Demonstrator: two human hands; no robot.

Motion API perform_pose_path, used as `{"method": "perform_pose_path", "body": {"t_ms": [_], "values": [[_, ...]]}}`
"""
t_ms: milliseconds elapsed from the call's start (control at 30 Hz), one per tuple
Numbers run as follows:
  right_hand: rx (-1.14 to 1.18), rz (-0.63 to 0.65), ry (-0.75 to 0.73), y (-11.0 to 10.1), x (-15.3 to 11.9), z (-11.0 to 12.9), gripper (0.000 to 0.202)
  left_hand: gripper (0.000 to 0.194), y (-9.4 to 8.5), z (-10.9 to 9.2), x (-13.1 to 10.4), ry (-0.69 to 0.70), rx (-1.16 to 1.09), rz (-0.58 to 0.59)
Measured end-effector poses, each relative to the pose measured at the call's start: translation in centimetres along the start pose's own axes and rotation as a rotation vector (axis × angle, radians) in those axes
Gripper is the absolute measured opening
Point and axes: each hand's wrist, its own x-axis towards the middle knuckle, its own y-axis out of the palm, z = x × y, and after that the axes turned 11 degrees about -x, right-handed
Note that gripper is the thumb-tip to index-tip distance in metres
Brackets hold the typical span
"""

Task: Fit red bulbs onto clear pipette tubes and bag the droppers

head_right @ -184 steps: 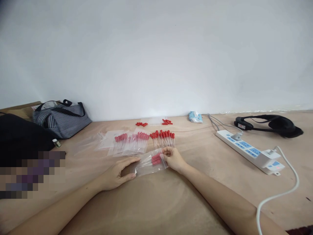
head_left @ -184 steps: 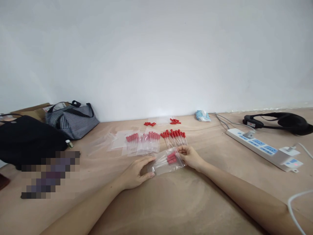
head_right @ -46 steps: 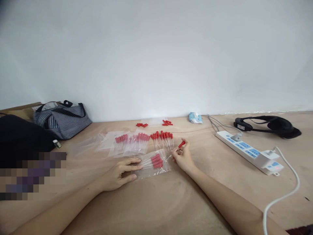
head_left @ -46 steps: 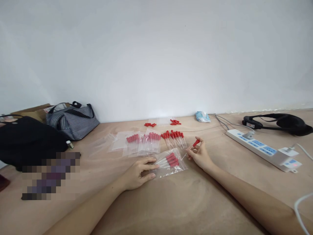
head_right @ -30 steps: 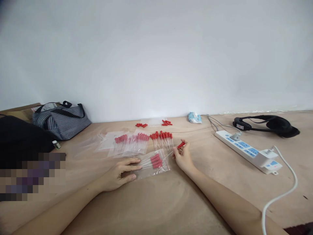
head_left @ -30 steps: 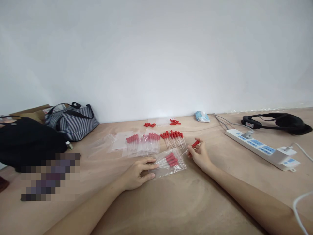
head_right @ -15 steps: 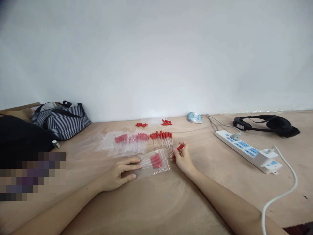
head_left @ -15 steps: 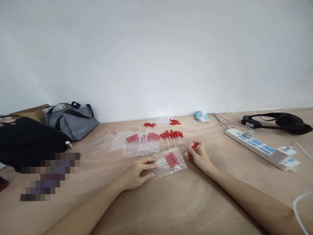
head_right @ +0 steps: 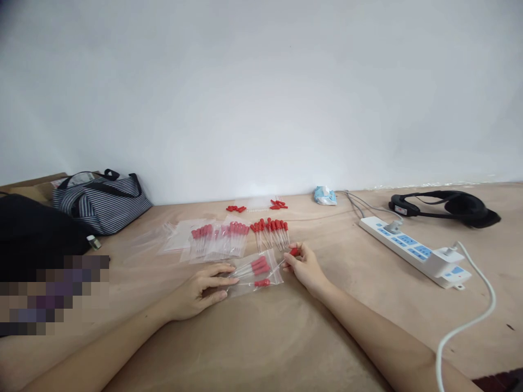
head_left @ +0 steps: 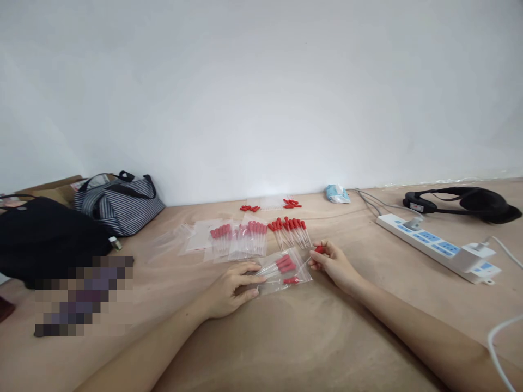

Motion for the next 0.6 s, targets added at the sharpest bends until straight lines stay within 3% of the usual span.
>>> {"method": "perform_pose_path", "body": {"t_ms": [133, 300, 600], "values": [[0.053, -0.043, 0.098, -0.4, 0.3, 0.6, 0.021, 0.030, 0.0, -0.1, 0.1, 0.005, -0.008, 0.001], [0.109, 0.029, 0.184, -0.1, -0.3, 1.0, 0.024, 0.030, 0.0, 0.0, 0.1, -0.006, -0.002, 0.003], [-0.252, 0.298, 0.008, 0.2, -0.4, 0.2, 0.028, 0.038, 0.0, 0.0, 0.0, -0.027, -0.010, -0.010]]}}
